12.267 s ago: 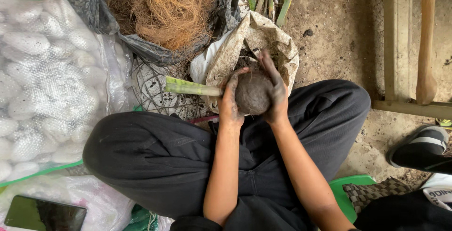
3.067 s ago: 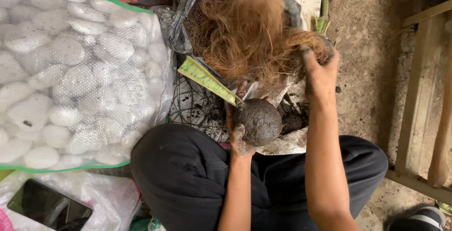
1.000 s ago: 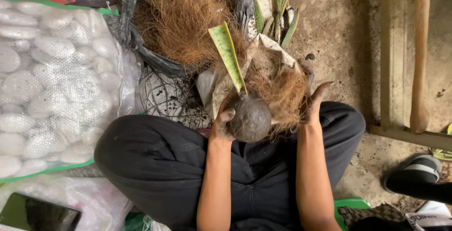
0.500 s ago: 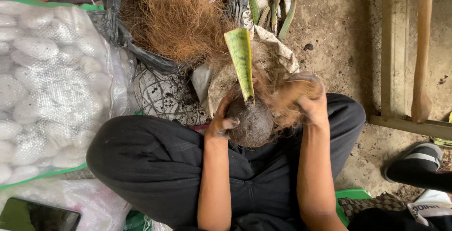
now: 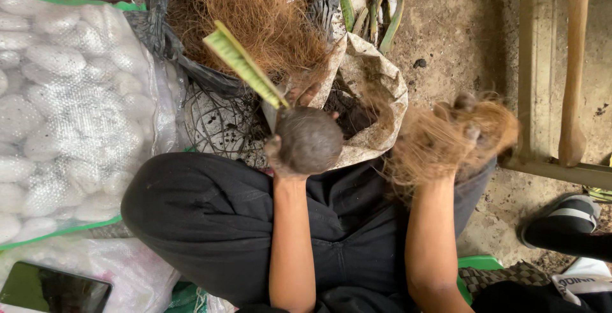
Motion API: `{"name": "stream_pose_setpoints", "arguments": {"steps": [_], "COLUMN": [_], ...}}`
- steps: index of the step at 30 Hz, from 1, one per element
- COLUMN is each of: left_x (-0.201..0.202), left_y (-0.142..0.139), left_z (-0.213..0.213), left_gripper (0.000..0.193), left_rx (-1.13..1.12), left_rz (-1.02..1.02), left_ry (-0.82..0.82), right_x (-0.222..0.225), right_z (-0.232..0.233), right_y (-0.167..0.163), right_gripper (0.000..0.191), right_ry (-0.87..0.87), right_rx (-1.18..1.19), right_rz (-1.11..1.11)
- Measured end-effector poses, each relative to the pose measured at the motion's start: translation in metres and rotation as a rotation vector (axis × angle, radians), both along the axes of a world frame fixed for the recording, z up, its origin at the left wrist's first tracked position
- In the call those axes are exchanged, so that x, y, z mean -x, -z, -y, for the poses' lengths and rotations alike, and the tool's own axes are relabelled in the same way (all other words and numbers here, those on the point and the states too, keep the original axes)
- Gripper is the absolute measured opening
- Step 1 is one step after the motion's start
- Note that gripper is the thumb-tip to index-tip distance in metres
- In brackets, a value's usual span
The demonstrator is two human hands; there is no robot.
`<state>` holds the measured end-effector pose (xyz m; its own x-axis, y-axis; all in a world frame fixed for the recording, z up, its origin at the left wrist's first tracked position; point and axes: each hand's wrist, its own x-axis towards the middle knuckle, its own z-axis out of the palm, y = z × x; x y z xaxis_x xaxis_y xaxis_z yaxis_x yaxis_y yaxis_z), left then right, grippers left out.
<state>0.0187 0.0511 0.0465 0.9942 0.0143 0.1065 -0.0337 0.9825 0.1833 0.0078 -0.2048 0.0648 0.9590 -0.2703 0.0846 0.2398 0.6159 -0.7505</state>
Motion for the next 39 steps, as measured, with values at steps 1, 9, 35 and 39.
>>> {"name": "stream_pose_setpoints", "arguments": {"steps": [1, 9, 35, 39], "left_x": [0.001, 0.013, 0.015, 0.015], "left_y": [0.004, 0.035, 0.068, 0.066], "left_z": [0.001, 0.008, 0.013, 0.014], "left_gripper": [0.093, 0.083, 0.098, 0.089], "left_rx": [-0.031, -0.336, -0.660, -0.473], "left_rz": [-0.044, -0.217, -0.338, -0.256], "left_ry": [-0.018, 0.068, 0.194, 0.191], "right_x": [0.004, 0.019, -0.018, -0.011], "right_z": [-0.003, -0.005, -0.067, -0.066], "right_y": [0.001, -0.008, -0.070, -0.087], "right_gripper": [0.057, 0.056, 0.070, 0.049], "right_ry": [-0.037, -0.379, 0.095, 0.184], "right_rx": [0.035, 0.424, 1.399, 1.343], "right_rz": [-0.023, -0.017, 0.321, -0.093]}}
